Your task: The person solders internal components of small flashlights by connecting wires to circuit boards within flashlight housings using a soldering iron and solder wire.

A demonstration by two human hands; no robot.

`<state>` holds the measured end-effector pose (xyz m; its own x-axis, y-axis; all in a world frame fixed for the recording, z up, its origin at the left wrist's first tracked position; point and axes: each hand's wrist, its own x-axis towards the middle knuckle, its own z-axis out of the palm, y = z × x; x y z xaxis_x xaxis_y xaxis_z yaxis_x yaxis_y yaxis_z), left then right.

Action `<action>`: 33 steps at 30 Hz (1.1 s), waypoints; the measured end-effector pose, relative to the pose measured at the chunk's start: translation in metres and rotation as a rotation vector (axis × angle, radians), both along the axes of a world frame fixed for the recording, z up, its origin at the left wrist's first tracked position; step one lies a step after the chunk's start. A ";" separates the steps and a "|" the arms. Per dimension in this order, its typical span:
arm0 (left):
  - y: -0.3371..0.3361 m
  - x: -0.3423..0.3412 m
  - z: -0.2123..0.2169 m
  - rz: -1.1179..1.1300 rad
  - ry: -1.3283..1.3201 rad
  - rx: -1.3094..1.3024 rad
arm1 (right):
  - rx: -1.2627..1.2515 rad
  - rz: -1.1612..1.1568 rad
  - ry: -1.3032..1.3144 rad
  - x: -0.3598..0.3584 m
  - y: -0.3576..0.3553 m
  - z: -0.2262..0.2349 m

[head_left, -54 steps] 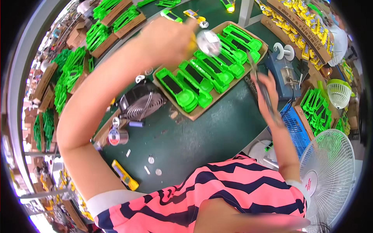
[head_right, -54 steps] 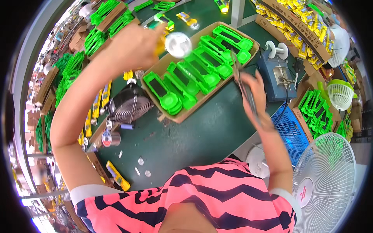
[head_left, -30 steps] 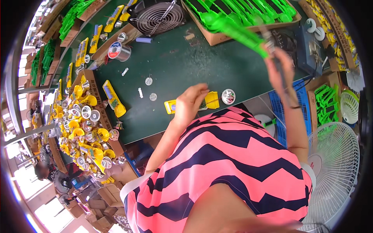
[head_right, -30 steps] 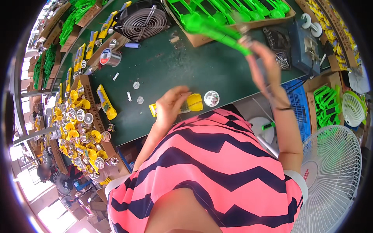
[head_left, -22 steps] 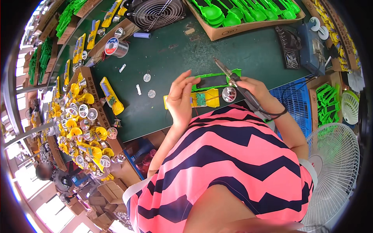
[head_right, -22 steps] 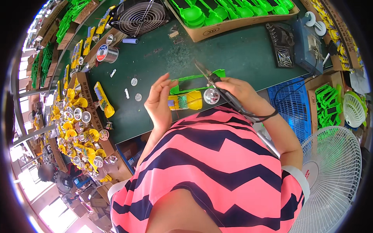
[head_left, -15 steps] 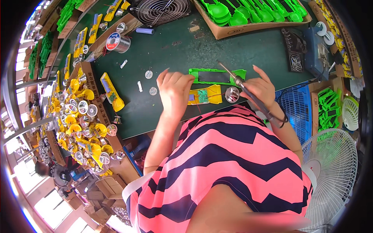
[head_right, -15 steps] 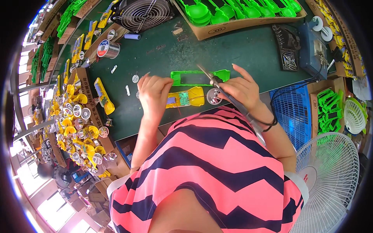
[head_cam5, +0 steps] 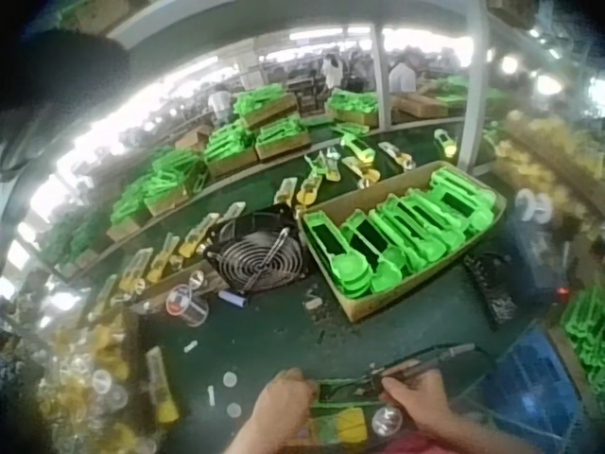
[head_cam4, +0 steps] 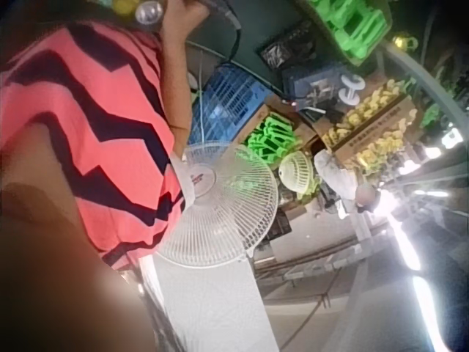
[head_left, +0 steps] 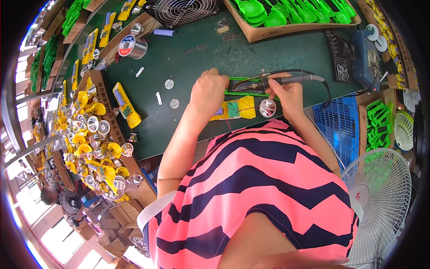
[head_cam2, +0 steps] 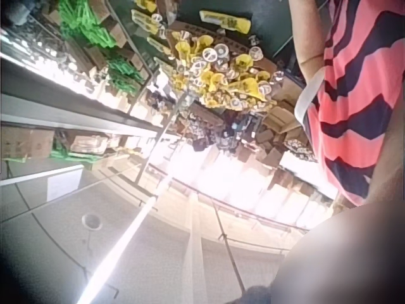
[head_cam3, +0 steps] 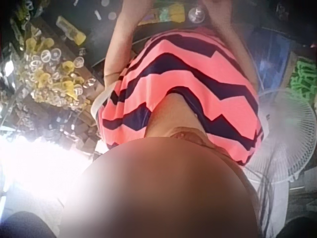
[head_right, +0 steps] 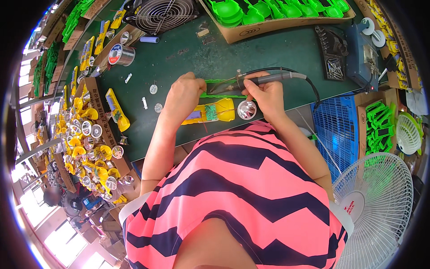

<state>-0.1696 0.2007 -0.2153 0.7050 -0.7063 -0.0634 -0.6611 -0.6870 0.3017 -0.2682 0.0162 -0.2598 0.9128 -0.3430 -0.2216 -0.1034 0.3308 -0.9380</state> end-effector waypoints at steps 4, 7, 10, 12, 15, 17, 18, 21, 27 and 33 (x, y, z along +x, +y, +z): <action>-0.002 -0.001 0.000 0.014 -0.001 0.003 | -0.030 0.007 0.020 0.003 0.002 0.001; -0.004 -0.002 -0.001 0.009 -0.032 0.020 | -0.039 0.011 0.024 0.003 0.003 0.001; -0.004 -0.003 -0.002 0.007 -0.049 0.042 | -0.028 -0.015 0.005 0.003 0.004 0.000; -0.004 -0.002 -0.002 0.006 -0.052 0.061 | -0.074 0.028 0.030 0.002 0.002 0.000; -0.004 -0.001 -0.002 0.008 -0.052 0.082 | -0.032 0.049 -0.019 0.000 -0.002 -0.001; -0.004 -0.001 -0.002 0.009 -0.050 0.084 | -0.020 0.006 -0.065 -0.004 -0.003 -0.001; -0.004 -0.001 -0.003 0.010 -0.048 0.082 | -0.009 -0.032 -0.111 -0.007 -0.003 0.000; -0.003 -0.001 -0.004 0.009 -0.054 0.075 | -0.117 -0.108 -0.261 -0.015 -0.004 0.005; -0.002 0.000 -0.005 0.003 -0.081 0.083 | -0.528 -0.141 -0.334 -0.038 -0.015 0.006; -0.004 -0.001 0.003 0.030 -0.035 0.041 | -0.203 -0.149 -0.290 -0.030 -0.006 0.003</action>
